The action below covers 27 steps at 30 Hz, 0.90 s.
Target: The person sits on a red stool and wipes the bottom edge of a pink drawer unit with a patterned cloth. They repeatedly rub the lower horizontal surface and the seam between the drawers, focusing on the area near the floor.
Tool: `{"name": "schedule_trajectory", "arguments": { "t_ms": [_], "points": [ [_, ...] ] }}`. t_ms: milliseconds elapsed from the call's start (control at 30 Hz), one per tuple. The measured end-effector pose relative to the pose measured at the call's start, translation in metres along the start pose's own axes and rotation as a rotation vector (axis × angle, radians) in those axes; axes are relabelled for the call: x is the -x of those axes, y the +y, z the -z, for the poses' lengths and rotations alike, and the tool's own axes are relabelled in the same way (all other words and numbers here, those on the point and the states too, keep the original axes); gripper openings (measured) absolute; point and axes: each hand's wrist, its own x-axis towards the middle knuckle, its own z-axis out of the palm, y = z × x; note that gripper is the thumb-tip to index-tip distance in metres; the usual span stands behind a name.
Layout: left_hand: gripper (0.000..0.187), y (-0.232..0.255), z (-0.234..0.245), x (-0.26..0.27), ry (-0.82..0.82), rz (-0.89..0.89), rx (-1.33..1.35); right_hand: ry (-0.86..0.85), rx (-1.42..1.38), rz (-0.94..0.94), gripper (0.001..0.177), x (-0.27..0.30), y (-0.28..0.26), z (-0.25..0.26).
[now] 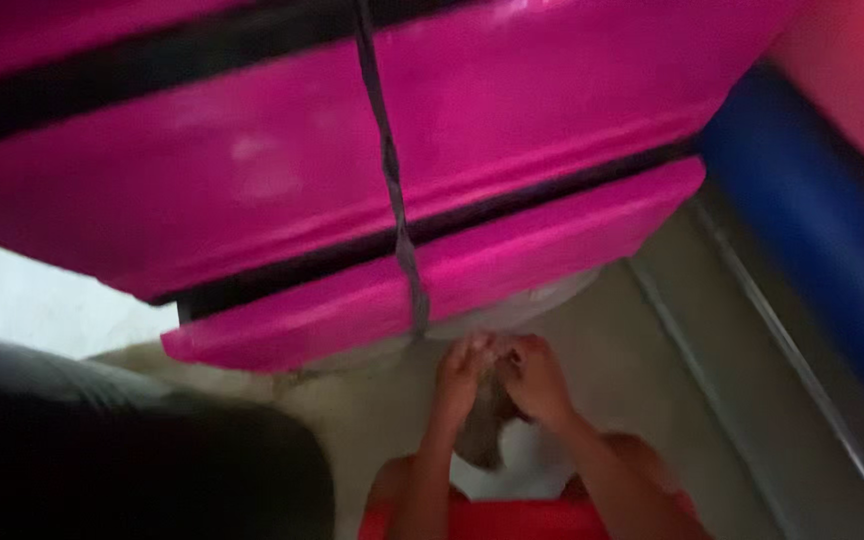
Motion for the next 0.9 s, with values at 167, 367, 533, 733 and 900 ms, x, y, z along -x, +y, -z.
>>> {"name": "schedule_trajectory", "arguments": {
  "t_ms": [167,367,533,733,900],
  "points": [
    [0.066,-0.015,0.022,0.014,-0.191,-0.106,0.481,0.187,0.205,0.002,0.025,-0.002,0.003,0.007],
    [0.059,-0.038,0.010,0.009,-0.020,0.569,0.533,-0.085,-0.284,-0.289,0.026,-0.014,0.027,0.000],
    [0.066,-0.048,0.023,0.002,-0.140,0.384,0.862,0.069,-0.357,-0.394,0.039,-0.013,0.013,0.000],
    [0.073,-0.006,0.019,0.010,-0.119,0.247,0.972,0.086,-0.804,-0.852,0.059,-0.019,-0.006,0.017],
    [0.067,0.012,0.014,0.007,0.137,0.431,0.636,0.054,-0.895,-0.762,0.057,-0.016,0.000,0.013]
  ]
}}
